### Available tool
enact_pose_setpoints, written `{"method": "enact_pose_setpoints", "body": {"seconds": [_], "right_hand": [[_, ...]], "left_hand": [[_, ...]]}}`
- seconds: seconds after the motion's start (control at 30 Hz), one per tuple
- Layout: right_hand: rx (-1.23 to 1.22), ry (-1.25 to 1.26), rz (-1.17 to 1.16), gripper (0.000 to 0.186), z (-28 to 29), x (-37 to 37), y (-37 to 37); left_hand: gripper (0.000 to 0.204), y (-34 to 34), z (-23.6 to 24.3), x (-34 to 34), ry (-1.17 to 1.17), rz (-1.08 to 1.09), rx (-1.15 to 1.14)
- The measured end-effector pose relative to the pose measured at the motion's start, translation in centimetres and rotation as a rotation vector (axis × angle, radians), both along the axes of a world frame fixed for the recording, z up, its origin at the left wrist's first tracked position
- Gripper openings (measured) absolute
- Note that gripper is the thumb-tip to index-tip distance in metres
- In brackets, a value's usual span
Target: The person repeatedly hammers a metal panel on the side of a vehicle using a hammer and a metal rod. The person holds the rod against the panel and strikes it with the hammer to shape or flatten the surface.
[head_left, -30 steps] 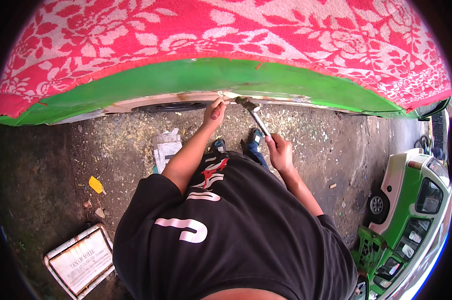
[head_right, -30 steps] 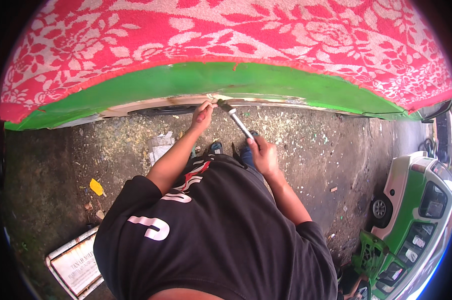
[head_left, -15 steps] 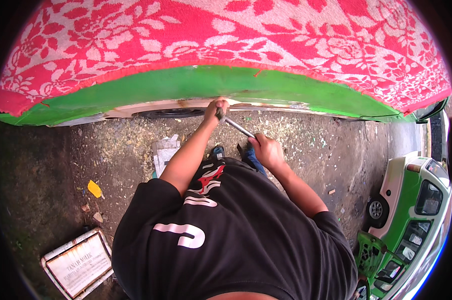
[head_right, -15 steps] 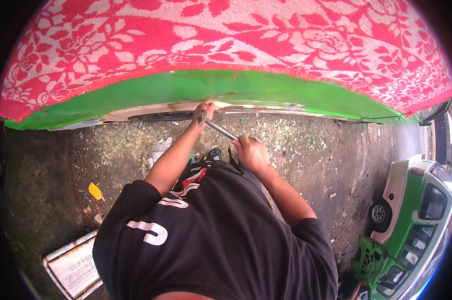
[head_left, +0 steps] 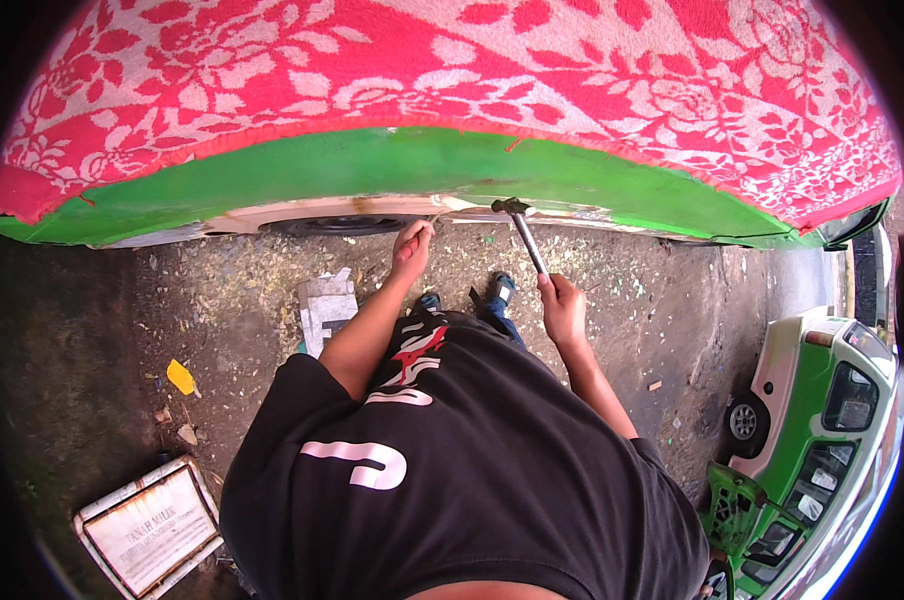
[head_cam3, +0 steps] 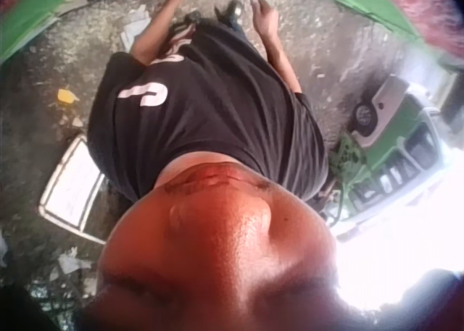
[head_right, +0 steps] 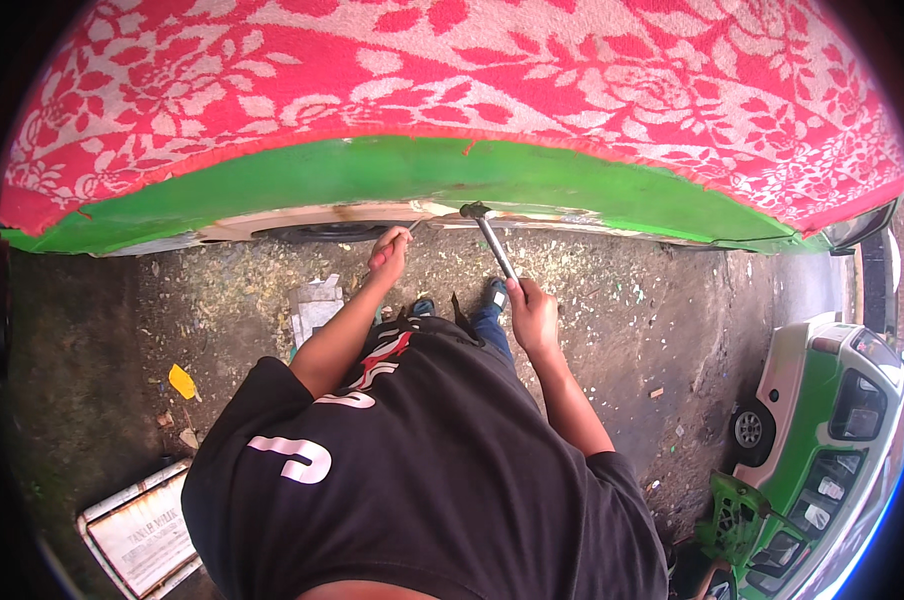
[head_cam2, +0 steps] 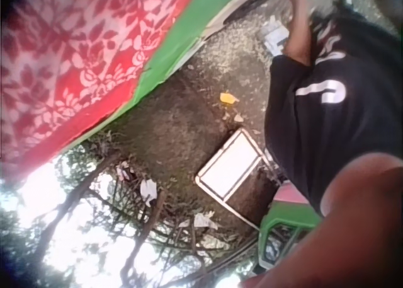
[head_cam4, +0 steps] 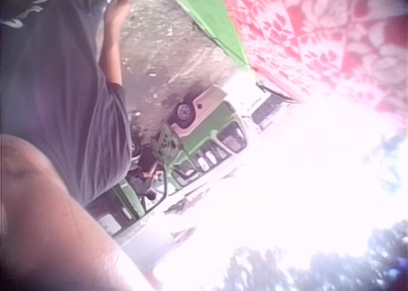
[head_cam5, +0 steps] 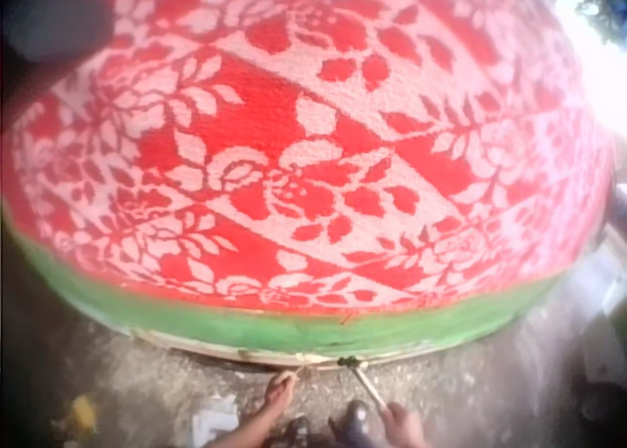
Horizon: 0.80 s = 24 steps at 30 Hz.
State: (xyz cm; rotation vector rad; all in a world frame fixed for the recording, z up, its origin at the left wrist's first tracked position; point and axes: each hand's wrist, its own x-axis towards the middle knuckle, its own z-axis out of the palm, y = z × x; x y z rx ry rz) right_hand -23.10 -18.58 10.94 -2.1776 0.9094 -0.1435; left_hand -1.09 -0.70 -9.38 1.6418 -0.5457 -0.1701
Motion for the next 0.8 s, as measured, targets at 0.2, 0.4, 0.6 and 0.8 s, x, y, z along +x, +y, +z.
{"method": "enact_pose_setpoints", "body": {"seconds": [0.2,0.4,0.6,0.8], "right_hand": [[-0.008,0.047,0.033,0.039,0.4,0.4,0.3],[0.028,-0.005,0.039,0.039,0.2,0.7,1.0],[0.033,0.053,0.094,0.04,0.1,1.3,0.9],[0.021,0.043,0.213,0.039,1.9,3.5,1.8]], "left_hand": [[0.009,-0.6,2.2,-0.3,-0.018,0.052,0.081],[0.011,-0.9,0.3,0.9,-0.004,0.009,0.058],[0.013,-2.2,-1.0,2.5,0.194,0.054,-0.033],[0.027,-3.8,0.1,4.1,0.251,0.096,0.402]]}}
